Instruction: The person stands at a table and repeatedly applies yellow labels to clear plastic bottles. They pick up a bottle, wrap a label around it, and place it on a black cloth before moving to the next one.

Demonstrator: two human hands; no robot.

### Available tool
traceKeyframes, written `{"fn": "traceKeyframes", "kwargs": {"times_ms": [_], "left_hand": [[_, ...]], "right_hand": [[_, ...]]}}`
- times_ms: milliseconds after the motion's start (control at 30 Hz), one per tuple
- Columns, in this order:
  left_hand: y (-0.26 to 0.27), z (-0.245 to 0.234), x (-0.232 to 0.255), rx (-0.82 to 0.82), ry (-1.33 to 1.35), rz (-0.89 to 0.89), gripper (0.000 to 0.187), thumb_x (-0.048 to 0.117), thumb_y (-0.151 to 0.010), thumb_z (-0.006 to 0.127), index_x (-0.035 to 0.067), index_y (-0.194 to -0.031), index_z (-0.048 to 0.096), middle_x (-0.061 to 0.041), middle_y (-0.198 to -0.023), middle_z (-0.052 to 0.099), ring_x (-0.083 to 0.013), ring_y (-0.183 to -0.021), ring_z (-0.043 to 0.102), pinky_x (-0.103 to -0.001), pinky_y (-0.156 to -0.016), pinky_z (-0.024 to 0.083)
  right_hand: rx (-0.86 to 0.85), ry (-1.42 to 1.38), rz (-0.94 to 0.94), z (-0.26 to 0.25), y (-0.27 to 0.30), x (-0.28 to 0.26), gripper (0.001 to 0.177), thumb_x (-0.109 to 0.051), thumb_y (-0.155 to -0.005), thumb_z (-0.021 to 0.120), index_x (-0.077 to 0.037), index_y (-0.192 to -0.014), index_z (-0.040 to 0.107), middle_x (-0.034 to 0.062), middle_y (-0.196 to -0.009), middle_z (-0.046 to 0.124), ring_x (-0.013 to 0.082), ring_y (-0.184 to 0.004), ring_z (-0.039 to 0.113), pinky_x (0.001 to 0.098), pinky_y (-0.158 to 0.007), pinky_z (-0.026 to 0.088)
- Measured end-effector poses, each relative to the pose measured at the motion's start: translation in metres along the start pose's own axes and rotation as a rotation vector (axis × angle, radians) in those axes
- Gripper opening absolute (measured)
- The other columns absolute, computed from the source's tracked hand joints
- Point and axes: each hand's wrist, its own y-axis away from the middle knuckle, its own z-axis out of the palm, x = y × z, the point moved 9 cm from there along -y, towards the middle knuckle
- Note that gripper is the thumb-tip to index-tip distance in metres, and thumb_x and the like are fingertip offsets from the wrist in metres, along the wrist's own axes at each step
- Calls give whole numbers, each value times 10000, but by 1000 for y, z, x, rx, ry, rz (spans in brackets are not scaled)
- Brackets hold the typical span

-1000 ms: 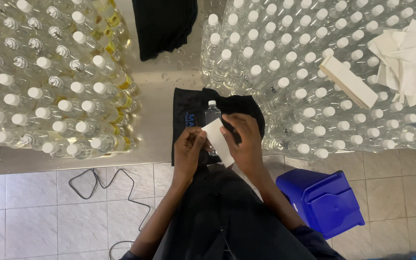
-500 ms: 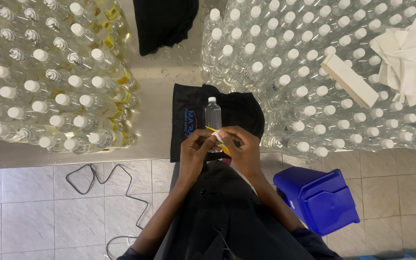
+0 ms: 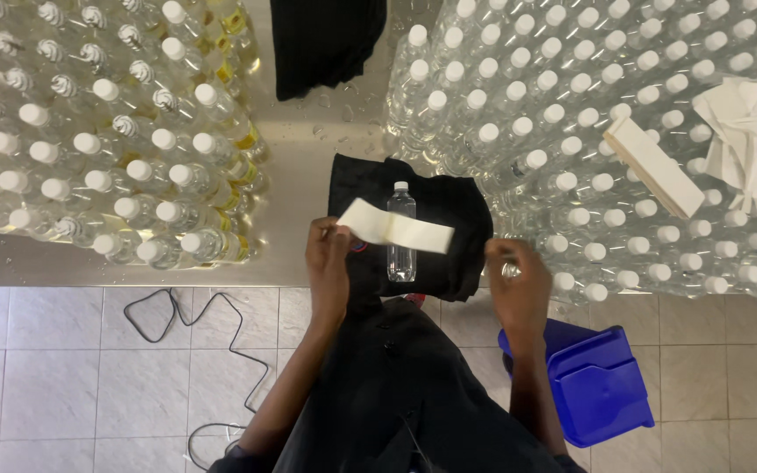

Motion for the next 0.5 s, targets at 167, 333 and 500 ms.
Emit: {"fn": "traceKeyframes", "kwargs": {"times_ms": [167,333,500], "left_hand": [[1,22,8,-178,-320,148,200,244,-1140,623,63,-1205,678,-159,-962,722,-278,-973,751,-455,-946,605],[13,45,29,-320,-474,230,199,202,-1146,626,43,-1233,709,-192,-956,759,-325,-931,788,-480,-893,630],[13,44,31,-320,-443,277,175,205,-1098,702,85,-1199,781,-136,-999,808,-306,-1002,806,-444,-938,623]], "right_hand": [[102,-67,-299,-14,-28,-96,238,-125,-1056,749,-32,-1275,768,141,-1188,756,340,-1149,733,454,-984,621],[-191,-208,-344,29,-32,-118,297,-240,-982,839,-114,-1248,805,78,-1142,778,319,-1129,750,436,-1000,600],[-397,-476,22,65,-26,-84,160,-233,-1059,748,-109,-1119,827,69,-943,805,192,-910,772,381,-829,623]]}}
